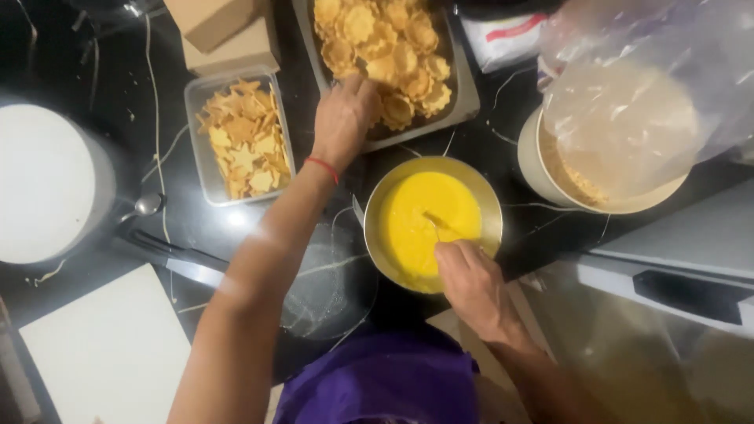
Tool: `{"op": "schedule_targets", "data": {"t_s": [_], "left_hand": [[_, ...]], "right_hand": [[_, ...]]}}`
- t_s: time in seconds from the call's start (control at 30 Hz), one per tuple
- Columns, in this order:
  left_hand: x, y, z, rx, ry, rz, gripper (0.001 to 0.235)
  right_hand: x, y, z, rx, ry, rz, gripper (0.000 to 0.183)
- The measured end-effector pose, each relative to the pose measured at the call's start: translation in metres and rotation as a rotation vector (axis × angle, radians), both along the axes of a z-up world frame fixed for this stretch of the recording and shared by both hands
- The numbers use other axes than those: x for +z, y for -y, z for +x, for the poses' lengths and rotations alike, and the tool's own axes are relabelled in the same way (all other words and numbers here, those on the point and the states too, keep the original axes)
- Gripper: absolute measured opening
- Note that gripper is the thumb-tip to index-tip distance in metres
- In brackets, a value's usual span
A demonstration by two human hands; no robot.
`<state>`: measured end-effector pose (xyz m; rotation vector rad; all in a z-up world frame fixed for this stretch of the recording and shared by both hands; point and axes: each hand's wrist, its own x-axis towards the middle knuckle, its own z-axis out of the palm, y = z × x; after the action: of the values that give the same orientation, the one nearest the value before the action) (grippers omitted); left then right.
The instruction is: Applying yellow glaze to small pastries using a spoon on a kitchen counter
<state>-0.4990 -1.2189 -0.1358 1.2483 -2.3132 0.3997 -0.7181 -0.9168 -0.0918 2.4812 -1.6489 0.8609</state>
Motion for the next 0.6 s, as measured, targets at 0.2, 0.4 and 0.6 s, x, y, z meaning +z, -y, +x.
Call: {"op": "schedule_targets", "data": {"t_s": [0.2,0.4,0.6], "left_hand": [[0.012,0.005,-0.003,0.007,-0.017,-0.064,0.007],[0.005,-0.005,0.033,0.012,-0.342,0.289,0.028],[0.044,-0.153,0.120,0.136,-1.699,1.007,0.046]], "right_hand": [[-0.019,-0.012,0.000,0.030,0.188,0.307,0.014],[0.007,0.002,-0.002,-0.182,0.549,0.520,0.015],[0.050,0.021,-0.006,-0.437,0.959,0.841,0.020]]}}
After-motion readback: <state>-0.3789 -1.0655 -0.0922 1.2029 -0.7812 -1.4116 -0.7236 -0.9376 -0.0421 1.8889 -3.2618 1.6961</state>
